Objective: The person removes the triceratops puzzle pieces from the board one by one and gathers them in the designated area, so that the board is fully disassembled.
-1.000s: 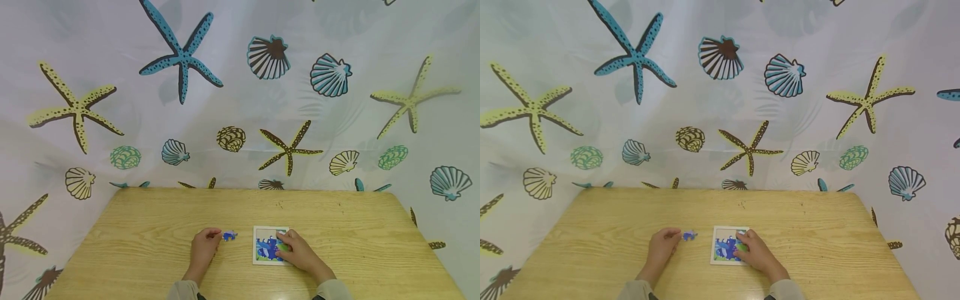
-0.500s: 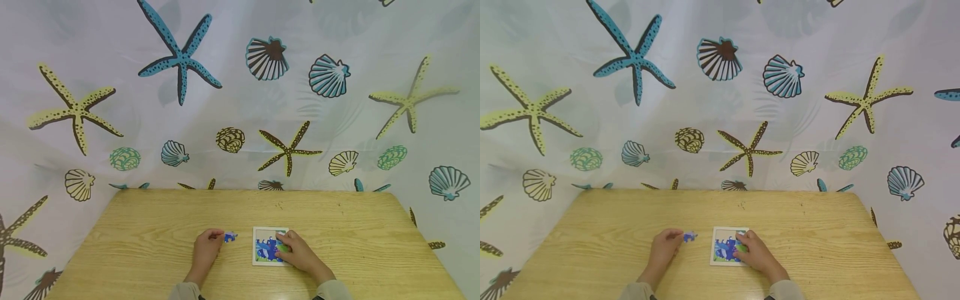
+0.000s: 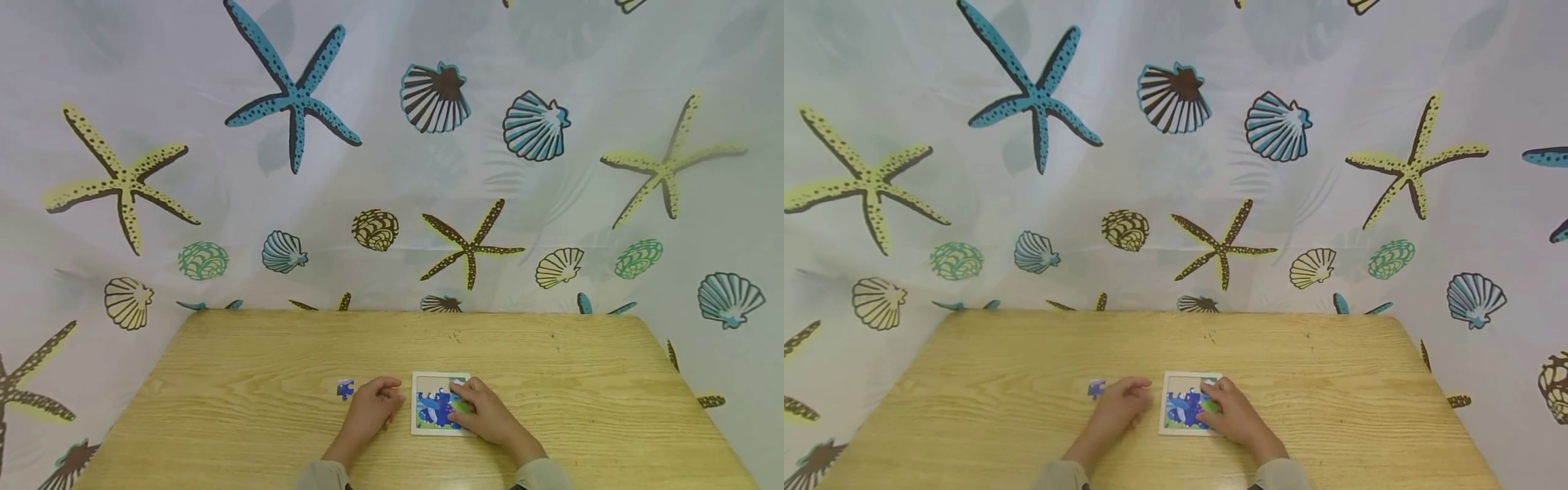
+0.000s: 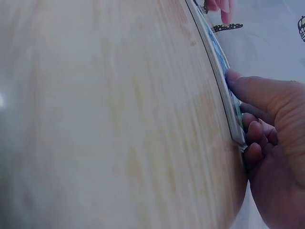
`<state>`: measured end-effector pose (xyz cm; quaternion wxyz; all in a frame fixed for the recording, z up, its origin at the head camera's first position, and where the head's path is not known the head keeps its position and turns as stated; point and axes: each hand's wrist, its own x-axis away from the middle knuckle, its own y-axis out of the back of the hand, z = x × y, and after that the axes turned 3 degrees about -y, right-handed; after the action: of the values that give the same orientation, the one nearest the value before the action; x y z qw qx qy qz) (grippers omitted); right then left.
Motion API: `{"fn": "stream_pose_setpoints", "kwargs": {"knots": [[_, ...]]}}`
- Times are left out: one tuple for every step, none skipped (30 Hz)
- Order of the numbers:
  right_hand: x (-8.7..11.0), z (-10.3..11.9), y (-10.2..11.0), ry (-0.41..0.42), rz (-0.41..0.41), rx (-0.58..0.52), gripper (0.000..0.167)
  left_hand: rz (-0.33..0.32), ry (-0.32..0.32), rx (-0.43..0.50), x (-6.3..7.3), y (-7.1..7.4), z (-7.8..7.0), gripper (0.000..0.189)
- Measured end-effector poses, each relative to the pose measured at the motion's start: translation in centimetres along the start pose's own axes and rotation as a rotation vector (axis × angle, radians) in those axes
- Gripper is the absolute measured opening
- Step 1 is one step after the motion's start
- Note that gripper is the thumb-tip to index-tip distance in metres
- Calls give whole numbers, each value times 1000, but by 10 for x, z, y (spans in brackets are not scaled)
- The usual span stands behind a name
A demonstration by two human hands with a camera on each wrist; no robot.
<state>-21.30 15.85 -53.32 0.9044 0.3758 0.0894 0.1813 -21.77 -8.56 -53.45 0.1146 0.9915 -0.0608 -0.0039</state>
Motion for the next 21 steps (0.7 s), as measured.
{"fn": "stream_pose_setpoints", "kwargs": {"knots": [[0,0,0,0,-1,-2,57,43,-2,4,0,-2,0,33],[0,0,0,-2,-2,-3,57,78,-6,2,0,-4,0,37],[-1,-1,0,-5,-3,-4,57,110,-7,-9,0,-5,-1,41],[-1,-1,0,-8,-2,-6,57,138,-2,-21,0,-7,-2,44],[-1,-2,0,-10,-2,-8,57,163,5,-29,0,-7,-2,47],[-1,-2,0,-13,-2,-7,57,184,8,-40,0,-8,-3,50],[-1,-2,0,-16,-1,-8,57,201,10,-52,-1,-8,-3,53],[-1,-3,-1,-18,-1,-9,56,215,15,-67,-2,-9,-3,56],[-1,-3,-1,-18,-2,-10,56,228,17,-85,-2,-9,-3,59],[-1,-3,0,-18,-2,-15,56,239,9,-114,-4,-9,-2,61],[-1,-3,0,-16,-3,-15,56,248,0,-149,-5,-9,-1,63],[-1,-3,0,-13,-3,-14,56,255,-16,-187,-5,-9,-1,65],[-1,-3,0,-12,-2,-19,56,261,-35,-230,-6,-8,-1,67],[-1,-3,-1,-9,-1,-20,56,267,-51,-274,-7,-8,-1,68],[-1,-3,-1,-7,-1,-24,56,272,-71,-314,-8,-8,-1,69],[-1,-3,-1,-5,1,-26,56,278,-92,-348,-8,-8,-1,70],[-1,-3,0,-2,2,-25,56,283,-104,-374,-9,-8,-1,70],[-1,-3,0,-2,1,-29,56,288,-117,-389,-9,-9,-1,71],[-1,-3,0,-6,-1,-37,56,294,-122,-399,-9,-9,-1,72],[-1,-3,0,-12,-4,-38,56,299,-125,-400,-10,-9,-1,73],[-1,-4,1,-20,-8,-45,55,303,-130,-398,-10,-10,-2,73]]}}
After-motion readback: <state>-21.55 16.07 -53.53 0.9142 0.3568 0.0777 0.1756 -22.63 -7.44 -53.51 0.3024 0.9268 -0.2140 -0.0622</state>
